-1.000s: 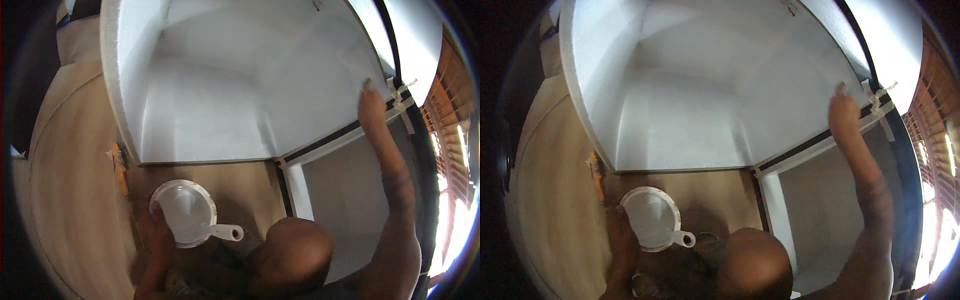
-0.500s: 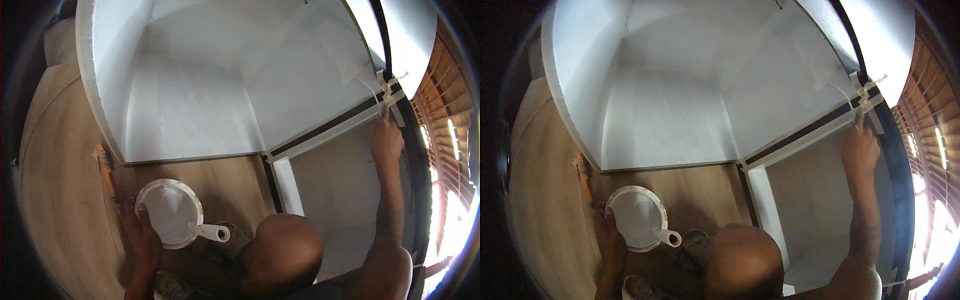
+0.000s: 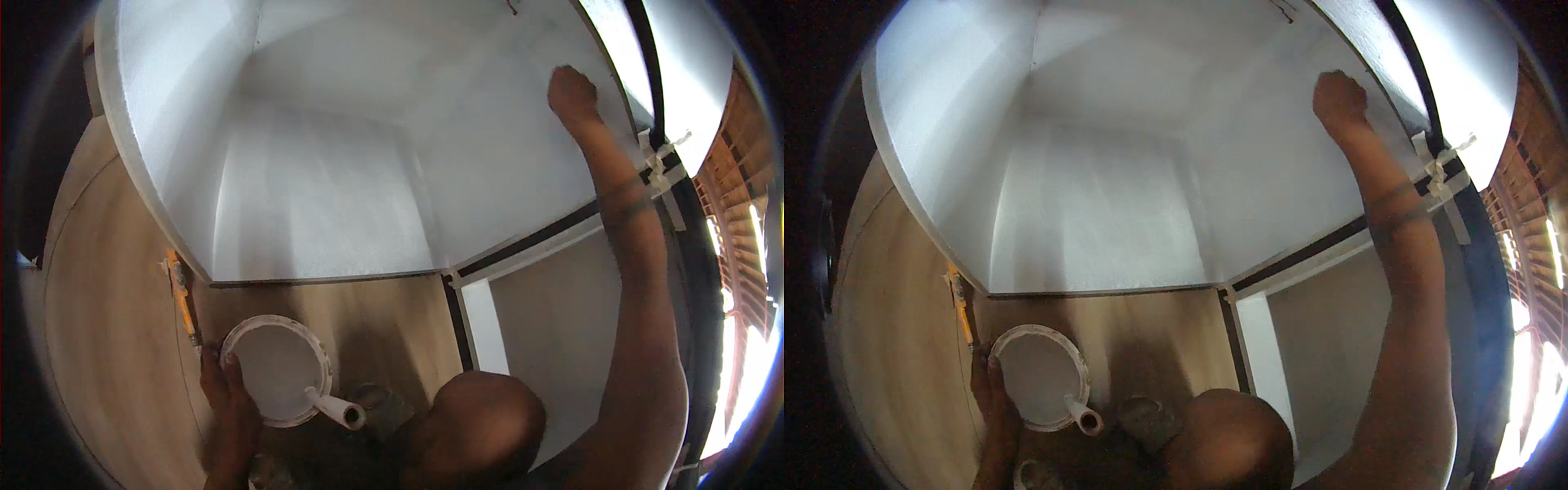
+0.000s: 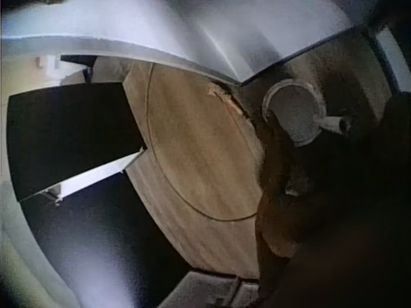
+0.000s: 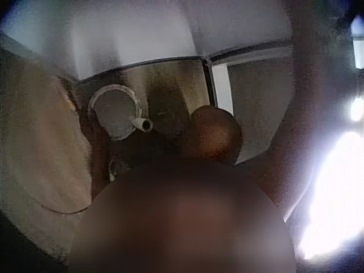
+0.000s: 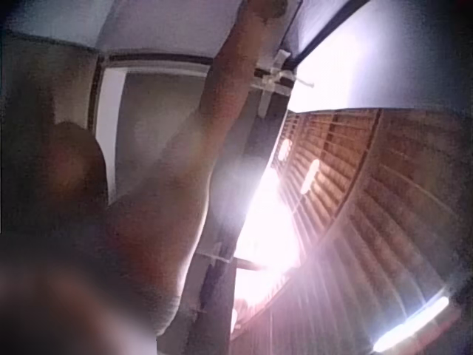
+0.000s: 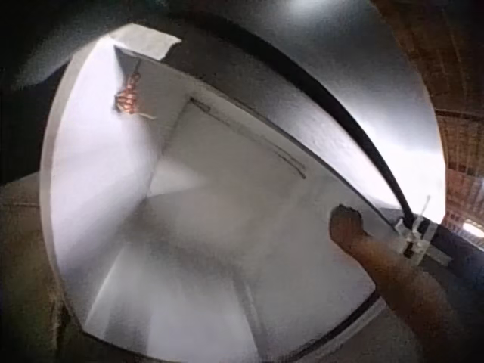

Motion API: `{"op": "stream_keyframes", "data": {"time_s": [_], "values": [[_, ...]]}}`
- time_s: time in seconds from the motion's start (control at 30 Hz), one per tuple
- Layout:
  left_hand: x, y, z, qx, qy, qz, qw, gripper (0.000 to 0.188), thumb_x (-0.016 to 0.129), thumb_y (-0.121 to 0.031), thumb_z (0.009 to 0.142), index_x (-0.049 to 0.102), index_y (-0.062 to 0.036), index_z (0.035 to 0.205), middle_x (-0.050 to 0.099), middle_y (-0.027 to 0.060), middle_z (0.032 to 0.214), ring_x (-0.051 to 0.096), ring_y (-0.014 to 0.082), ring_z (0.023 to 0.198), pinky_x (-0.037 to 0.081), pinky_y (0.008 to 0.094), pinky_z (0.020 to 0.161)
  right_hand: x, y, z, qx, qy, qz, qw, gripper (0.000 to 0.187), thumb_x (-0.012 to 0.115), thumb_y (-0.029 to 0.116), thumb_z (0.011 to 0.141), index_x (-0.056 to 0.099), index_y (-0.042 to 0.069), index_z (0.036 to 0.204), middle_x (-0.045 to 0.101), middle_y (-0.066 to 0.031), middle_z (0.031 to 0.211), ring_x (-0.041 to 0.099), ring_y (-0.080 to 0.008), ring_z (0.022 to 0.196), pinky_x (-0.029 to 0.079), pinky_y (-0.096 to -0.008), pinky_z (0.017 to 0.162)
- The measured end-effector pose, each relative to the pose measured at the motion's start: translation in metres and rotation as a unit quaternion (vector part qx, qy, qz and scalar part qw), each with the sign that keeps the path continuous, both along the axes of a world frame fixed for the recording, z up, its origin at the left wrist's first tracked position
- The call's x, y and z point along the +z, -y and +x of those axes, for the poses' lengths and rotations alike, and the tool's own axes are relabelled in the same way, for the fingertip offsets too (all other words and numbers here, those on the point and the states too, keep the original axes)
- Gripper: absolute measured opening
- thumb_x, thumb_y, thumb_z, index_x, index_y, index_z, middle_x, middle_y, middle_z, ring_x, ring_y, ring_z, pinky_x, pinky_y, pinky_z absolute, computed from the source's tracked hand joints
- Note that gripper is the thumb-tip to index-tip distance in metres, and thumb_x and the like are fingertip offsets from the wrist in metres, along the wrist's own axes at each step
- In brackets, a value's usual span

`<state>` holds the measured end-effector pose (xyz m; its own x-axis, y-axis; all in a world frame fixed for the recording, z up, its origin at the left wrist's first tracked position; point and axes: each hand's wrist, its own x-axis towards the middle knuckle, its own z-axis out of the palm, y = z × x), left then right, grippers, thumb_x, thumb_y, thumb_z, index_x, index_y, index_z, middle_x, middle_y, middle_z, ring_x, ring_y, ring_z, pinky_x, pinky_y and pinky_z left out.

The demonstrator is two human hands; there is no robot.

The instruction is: Painting the interior of a white wooden cabinet using a roller.

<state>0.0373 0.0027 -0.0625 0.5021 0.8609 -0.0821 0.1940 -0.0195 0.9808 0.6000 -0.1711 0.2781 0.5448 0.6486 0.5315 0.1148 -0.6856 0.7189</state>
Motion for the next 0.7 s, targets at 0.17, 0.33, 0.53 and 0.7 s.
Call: {"op": "stream_keyframes", "data": {"time_s": [0.17,0.33,0.53,0.7], "values": [[-0.002,-0.009,0.001,-0.070,0.062,-0.044,0.995,0.042,0.048,-0.015,0.097,0.050,0.0095,0.131,0.059,0.0203,0.124,0.056,0.0288,0.115,0.043,0.0410,0.100,0.023,-0.043,0.034,-0.015,-0.081,0.054,0.995,0.024,0.054,0.013,0.090,0.071,0.000,0.102,0.072,-0.0189,0.103,0.070,-0.0380,0.098,0.058,-0.0473,0.081],[-0.044,-0.008,-0.003,-0.009,0.046,-0.007,0.999,0.046,0.048,-0.014,0.096,0.046,0.0087,0.136,0.054,0.0211,0.133,0.052,0.0304,0.124,0.041,0.0427,0.104,0.001,0.007,-0.012,-0.029,0.014,0.043,0.999,0.020,0.057,0.012,0.087,0.073,0.004,0.096,0.073,-0.0176,0.097,0.072,-0.0315,0.092,0.059,-0.0438,0.074],[-0.009,-0.004,-0.006,-0.050,0.005,0.021,0.999,0.049,0.046,-0.027,0.102,0.045,0.0046,0.140,0.056,0.0193,0.130,0.052,0.0292,0.120,0.041,0.0415,0.104,-0.020,0.114,-0.174,-0.147,-0.018,0.104,0.984,0.036,0.053,0.012,0.089,0.056,0.000,0.123,0.070,-0.0231,0.085,0.071,-0.0399,0.078,0.058,-0.0510,0.069],[0.008,-0.001,-0.004,-0.071,0.008,-0.062,0.995,0.041,0.045,-0.020,0.101,0.046,0.0060,0.132,0.054,0.0244,0.128,0.051,0.0336,0.120,0.037,0.0445,0.106,-0.023,0.159,-0.273,-0.244,-0.008,0.119,0.963,0.051,0.052,0.023,0.098,0.043,0.006,0.145,0.069,-0.0252,0.093,0.070,-0.0416,0.085,0.057,-0.0525,0.071]]}}
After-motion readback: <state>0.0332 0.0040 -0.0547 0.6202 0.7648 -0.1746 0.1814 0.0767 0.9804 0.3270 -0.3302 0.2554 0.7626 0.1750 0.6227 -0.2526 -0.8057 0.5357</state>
